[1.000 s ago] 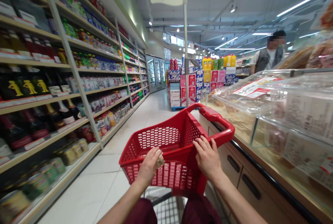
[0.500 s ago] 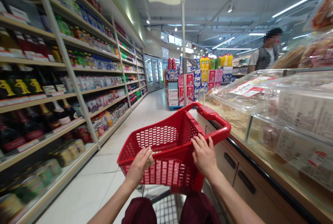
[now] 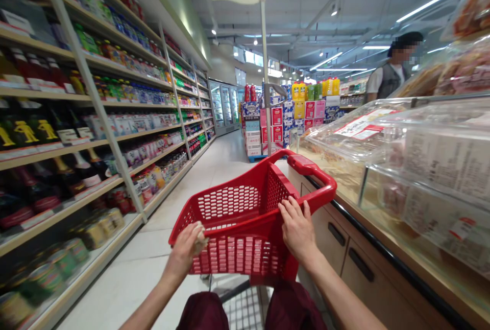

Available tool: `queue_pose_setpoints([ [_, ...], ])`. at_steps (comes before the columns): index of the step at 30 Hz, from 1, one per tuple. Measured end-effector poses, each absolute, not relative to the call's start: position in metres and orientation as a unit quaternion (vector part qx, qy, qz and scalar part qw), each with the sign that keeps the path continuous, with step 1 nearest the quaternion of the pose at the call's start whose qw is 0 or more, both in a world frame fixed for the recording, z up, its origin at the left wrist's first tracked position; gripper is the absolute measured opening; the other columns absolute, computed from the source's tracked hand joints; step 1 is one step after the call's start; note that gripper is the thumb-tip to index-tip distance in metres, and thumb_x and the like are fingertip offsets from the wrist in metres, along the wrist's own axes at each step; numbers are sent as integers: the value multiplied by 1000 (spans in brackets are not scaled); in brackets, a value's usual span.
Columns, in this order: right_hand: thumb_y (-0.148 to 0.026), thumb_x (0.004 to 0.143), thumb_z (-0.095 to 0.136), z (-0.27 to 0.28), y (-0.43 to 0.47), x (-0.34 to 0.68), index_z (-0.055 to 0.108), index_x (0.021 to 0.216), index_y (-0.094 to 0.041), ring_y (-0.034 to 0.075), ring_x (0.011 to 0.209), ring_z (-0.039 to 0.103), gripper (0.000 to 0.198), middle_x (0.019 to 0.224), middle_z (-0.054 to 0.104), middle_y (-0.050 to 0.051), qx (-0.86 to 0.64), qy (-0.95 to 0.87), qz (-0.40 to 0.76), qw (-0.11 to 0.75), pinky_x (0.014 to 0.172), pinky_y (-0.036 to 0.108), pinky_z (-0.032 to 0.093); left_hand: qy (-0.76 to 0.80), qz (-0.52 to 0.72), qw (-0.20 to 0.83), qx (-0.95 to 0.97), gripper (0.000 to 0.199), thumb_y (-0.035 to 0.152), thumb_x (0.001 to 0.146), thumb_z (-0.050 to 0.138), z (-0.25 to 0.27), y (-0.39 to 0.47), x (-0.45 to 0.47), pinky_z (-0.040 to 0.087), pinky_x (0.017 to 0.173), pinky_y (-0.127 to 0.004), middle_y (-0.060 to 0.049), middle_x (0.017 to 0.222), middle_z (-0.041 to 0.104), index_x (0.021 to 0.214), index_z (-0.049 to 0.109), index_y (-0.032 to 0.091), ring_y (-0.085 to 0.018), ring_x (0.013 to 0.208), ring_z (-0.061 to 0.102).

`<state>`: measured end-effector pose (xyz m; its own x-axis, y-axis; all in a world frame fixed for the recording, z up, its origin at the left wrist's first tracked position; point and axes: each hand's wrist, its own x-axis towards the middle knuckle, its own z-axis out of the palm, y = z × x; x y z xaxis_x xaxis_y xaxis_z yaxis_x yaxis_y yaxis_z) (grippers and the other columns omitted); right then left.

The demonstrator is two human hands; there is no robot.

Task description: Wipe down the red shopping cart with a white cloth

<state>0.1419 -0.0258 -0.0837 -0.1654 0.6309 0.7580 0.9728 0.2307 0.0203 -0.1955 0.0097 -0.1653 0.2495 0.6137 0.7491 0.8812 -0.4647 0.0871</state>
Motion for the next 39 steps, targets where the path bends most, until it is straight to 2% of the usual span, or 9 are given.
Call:
queue_pose_setpoints([
  [4,-10,70,41,-85,-24,135,59,106,-16,24,112,43,41,113,58,7,-565,-705,-262,340,101,46,16,-557,-412,195,-695,29,20,82,33,-169,12,-197,43,90,-44,-9,108,58,103,53,19,-21,106,50],
  [9,-9,69,40,-85,-22,138,59,105,-15,23,112,43,41,113,58,6,-556,-710,-268,337,101,44,17,-426,-377,163,-806,35,15,81,35,-159,16,-136,42,93,-39,-7,120,52,114,46,20,-18,114,43],
  [15,-10,69,40,-87,-22,138,59,105,-15,23,112,43,41,112,59,7,-558,-701,-277,347,102,44,16,-524,-416,205,-714,34,17,82,33,-176,16,-203,42,91,-44,-10,112,56,110,51,18,-22,109,47],
  [22,-10,69,40,-87,-22,139,59,104,-15,23,112,44,40,112,59,6,-551,-710,-274,343,101,43,17,-442,-369,171,-799,35,16,81,35,-168,18,-160,41,94,-40,-6,119,52,114,47,21,-19,115,42],
  [27,-11,70,40,-87,-23,136,59,105,-15,23,113,42,40,112,58,7,-561,-704,-286,329,102,44,15,-517,-405,201,-727,31,18,81,34,-169,19,-191,43,91,-43,-10,109,56,105,53,17,-22,107,48],
  [33,-11,70,41,-88,-22,138,58,107,-15,23,114,41,41,115,57,7,-557,-709,-284,327,102,44,15,-423,-356,143,-821,35,15,81,36,-151,19,-114,43,92,-39,-9,119,51,114,46,18,-19,113,43],
  [39,-11,69,41,-89,-22,139,58,107,-14,23,115,40,41,116,56,8,-555,-707,-271,344,102,43,14,-483,-407,226,-741,32,20,83,32,-169,20,-182,44,88,-44,-11,111,54,108,51,18,-22,107,47],
])
